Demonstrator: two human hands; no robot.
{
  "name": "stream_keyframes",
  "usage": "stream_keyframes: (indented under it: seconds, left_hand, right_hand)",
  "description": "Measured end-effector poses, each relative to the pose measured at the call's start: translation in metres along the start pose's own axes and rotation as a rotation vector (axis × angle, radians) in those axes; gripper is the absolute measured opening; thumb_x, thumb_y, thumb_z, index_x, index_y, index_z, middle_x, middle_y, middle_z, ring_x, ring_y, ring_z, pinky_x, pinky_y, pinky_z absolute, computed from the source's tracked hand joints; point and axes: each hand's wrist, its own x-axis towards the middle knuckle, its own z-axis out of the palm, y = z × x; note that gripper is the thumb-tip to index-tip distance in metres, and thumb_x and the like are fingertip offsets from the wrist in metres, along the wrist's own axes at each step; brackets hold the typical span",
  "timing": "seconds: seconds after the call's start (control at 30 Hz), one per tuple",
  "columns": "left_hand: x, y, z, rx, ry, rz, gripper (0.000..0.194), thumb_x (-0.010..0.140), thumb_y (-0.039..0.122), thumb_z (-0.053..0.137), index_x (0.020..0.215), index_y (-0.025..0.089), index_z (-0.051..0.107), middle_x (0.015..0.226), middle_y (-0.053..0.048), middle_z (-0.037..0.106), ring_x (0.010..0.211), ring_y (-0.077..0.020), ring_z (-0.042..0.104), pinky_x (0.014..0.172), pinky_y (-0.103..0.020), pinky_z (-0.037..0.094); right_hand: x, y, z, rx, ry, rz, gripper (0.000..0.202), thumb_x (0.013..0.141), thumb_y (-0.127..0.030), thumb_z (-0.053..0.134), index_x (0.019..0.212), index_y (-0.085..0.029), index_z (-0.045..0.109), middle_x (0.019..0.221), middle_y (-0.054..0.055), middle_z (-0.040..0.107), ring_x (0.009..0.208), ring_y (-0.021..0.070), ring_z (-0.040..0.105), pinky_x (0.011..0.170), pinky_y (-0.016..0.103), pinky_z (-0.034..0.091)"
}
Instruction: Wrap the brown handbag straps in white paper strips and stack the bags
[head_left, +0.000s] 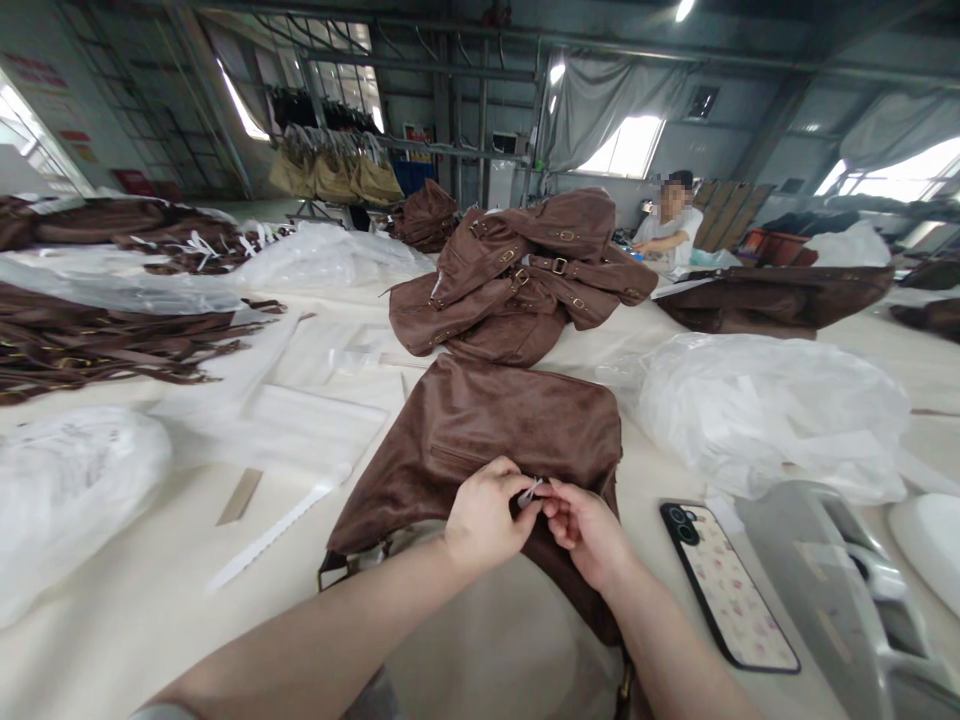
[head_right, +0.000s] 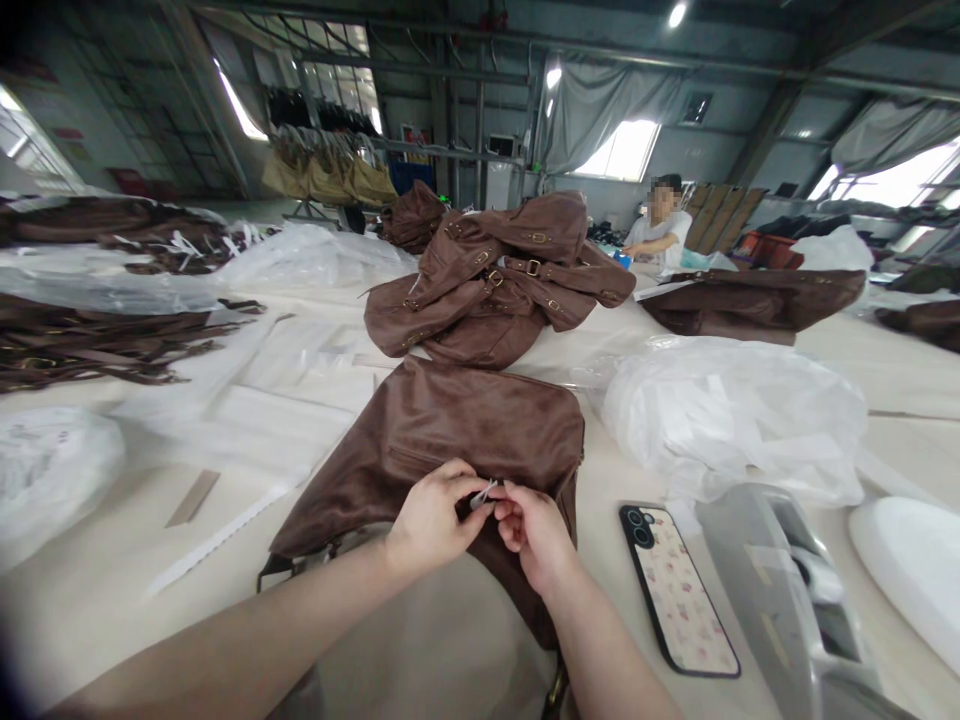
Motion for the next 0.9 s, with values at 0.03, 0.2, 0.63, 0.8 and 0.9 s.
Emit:
stream_keyframes:
  seconds: [0.03, 0.2, 0.63, 0.8, 0.9]
  left_hand:
    - [0.001, -0.001, 0.001, -0.018, -0.003, -0.021, 0.018, 0.080, 0.021, 0.056, 0.091, 0.024, 0.071, 0.088, -0.003, 0.065, 0.080, -0.0159, 0.060, 0.074, -0.026, 0.046]
    - [0.007, -0.008, 0.005, -0.245, -0.070, -0.187, 0.019, 0.082, 0.022, 0.053, 0.084, 0.021, 0.073, 0.082, -0.002, 0.070, 0.074, -0.0148, 0.062, 0.070, -0.024, 0.047]
    - [0.002, 0.000, -0.001, -0.096, -0.026, 0.009, 0.025, 0.084, 0.014, 0.049, 0.094, 0.020, 0.071, 0.083, -0.003, 0.066, 0.076, -0.0145, 0.060, 0.074, -0.026, 0.048]
    - [0.004, 0.003, -0.018, 0.291, -0.179, 0.306, 0.027, 0.089, 0.019, 0.045, 0.108, 0.018, 0.063, 0.085, -0.005, 0.062, 0.082, -0.0186, 0.058, 0.075, -0.030, 0.048]
    - [0.006, 0.001, -0.023, 0.321, -0.224, 0.359, 0.028, 0.092, 0.021, 0.042, 0.114, 0.019, 0.060, 0.089, -0.005, 0.061, 0.084, -0.0174, 0.058, 0.076, -0.029, 0.048]
  right_hand:
    - [0.000, 0.000, 0.000, 0.000, -0.002, -0.006, 0.031, 0.066, -0.041, 0.070, 0.077, -0.011, 0.069, 0.054, -0.001, 0.055, 0.037, 0.0045, 0.038, 0.034, 0.019, 0.016]
    - [-0.005, 0.001, 0.001, -0.119, 0.031, -0.026, 0.030, 0.065, -0.041, 0.070, 0.078, -0.013, 0.068, 0.052, -0.003, 0.055, 0.035, 0.0053, 0.042, 0.033, 0.018, 0.018]
    - [-0.003, 0.008, 0.011, -0.023, -0.029, -0.043, 0.033, 0.059, -0.040, 0.078, 0.064, -0.014, 0.059, 0.056, -0.004, 0.053, 0.038, 0.0022, 0.035, 0.034, 0.018, 0.017]
    - [-0.006, 0.007, 0.010, 0.027, -0.037, -0.016, 0.030, 0.060, -0.035, 0.078, 0.062, -0.014, 0.057, 0.055, -0.004, 0.053, 0.038, 0.0026, 0.034, 0.034, 0.018, 0.015]
    - [-0.006, 0.004, 0.007, 0.050, -0.057, 0.006, 0.027, 0.061, -0.033, 0.077, 0.063, -0.014, 0.058, 0.054, -0.004, 0.053, 0.037, 0.0027, 0.033, 0.034, 0.019, 0.013]
